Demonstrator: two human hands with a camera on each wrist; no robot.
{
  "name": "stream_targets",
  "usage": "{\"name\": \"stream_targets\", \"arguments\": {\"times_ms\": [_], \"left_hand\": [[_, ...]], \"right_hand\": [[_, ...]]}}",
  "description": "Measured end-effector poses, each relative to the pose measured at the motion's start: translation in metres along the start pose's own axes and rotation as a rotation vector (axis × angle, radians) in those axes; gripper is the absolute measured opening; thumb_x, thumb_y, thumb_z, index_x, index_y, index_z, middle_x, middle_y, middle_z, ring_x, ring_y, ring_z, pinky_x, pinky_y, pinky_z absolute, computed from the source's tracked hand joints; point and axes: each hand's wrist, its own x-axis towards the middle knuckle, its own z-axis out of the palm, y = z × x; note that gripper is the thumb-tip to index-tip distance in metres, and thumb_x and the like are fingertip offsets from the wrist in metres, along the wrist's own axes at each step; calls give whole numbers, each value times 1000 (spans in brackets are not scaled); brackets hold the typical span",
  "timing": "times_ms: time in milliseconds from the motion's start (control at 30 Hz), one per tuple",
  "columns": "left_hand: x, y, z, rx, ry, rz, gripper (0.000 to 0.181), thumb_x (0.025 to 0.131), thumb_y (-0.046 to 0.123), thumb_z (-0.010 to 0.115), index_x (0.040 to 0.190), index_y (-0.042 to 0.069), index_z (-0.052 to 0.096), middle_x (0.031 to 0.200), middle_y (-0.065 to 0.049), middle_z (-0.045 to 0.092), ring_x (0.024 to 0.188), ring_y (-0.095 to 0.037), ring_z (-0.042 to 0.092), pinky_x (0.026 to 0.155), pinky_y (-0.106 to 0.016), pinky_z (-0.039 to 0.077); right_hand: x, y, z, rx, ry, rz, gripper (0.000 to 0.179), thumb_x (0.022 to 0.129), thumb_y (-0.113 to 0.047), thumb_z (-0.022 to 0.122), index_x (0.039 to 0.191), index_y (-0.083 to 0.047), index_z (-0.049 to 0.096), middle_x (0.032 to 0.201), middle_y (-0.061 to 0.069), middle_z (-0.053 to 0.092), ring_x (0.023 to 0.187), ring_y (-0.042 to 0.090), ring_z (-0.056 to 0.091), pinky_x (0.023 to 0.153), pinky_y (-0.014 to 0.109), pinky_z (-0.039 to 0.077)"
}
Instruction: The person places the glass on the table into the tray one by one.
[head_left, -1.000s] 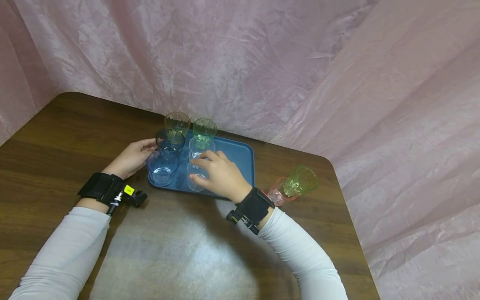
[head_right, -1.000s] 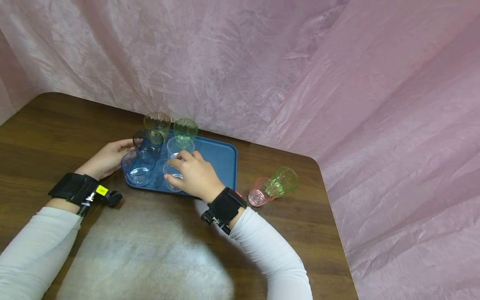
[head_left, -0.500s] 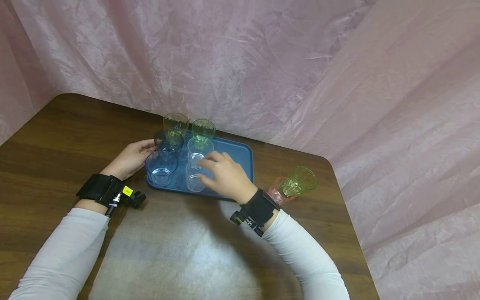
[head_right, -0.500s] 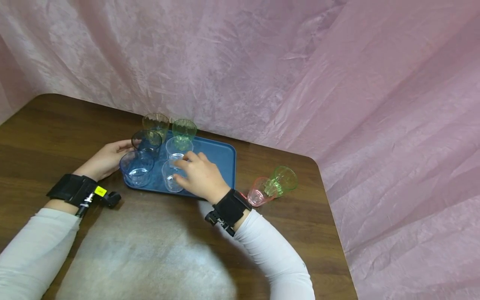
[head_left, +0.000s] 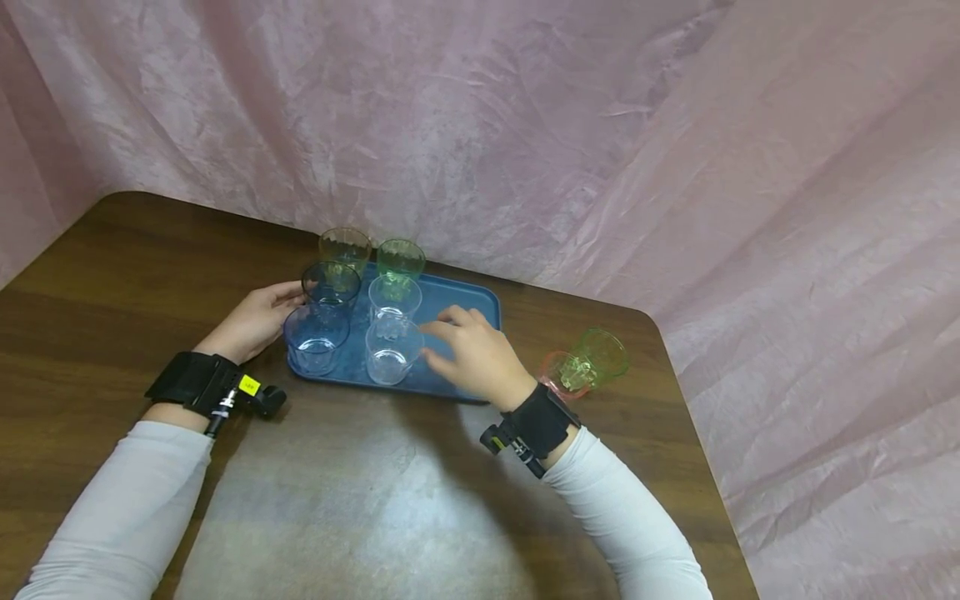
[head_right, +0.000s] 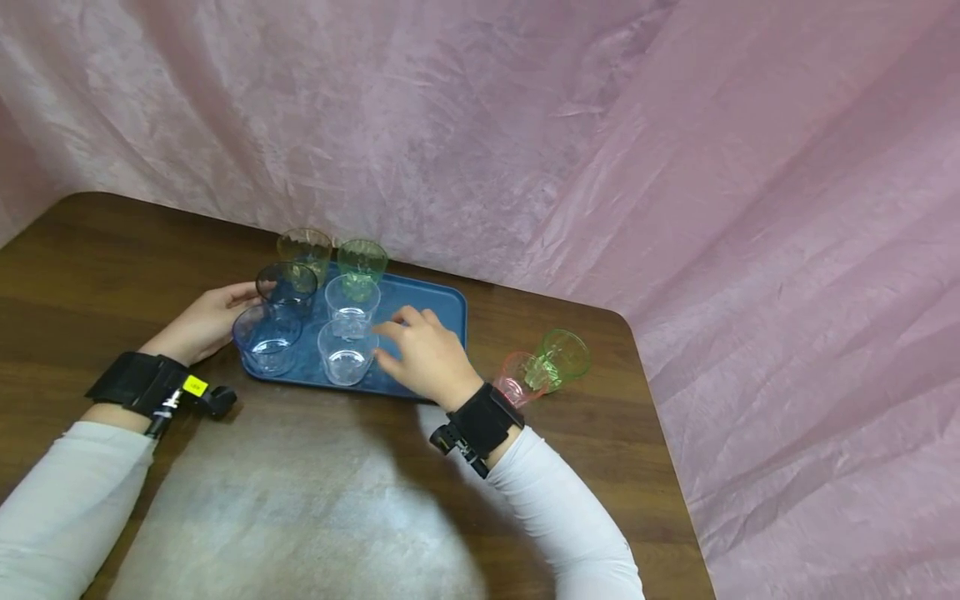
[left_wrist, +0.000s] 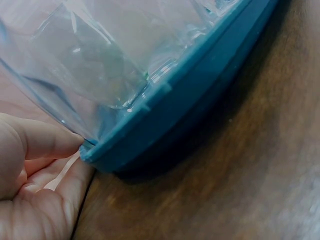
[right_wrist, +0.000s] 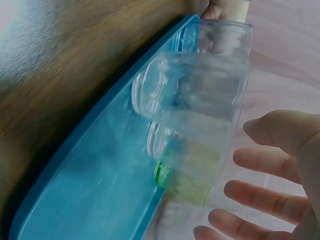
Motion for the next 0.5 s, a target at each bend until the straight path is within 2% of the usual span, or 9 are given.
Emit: {"name": "stream_targets", "arguments": {"times_ms": [267, 400, 500], "left_hand": [[0, 2, 1, -4, 4, -8, 50, 105, 13, 33, 150, 0, 18, 155, -26, 19, 140, -37, 23, 113, -53, 25], [0, 3, 1, -12, 3, -2, 49, 105, 12, 32, 150, 0, 18, 155, -26, 20, 140, -37, 23, 113, -53, 25], [0, 3, 1, -16, 1, 2, 49, 105, 11, 32, 150, -1, 18, 155, -26, 20, 140, -36, 23, 113, -52, 25]], "right_hand": [[-16, 22, -5, 5, 17, 69, 33, 91, -34, 60, 121, -21, 66, 116, 3, 60, 100, 22, 54, 61, 34, 55], [-27, 36, -9, -2, 6, 115, 34, 92, -34, 59, 123, -21, 65, 117, 5, 59, 100, 23, 54, 54, 34, 54], [-36, 45, -13, 2, 3, 143, 35, 92, -33, 60, 122, -18, 65, 116, 7, 60, 99, 24, 54, 54, 36, 55]]}}
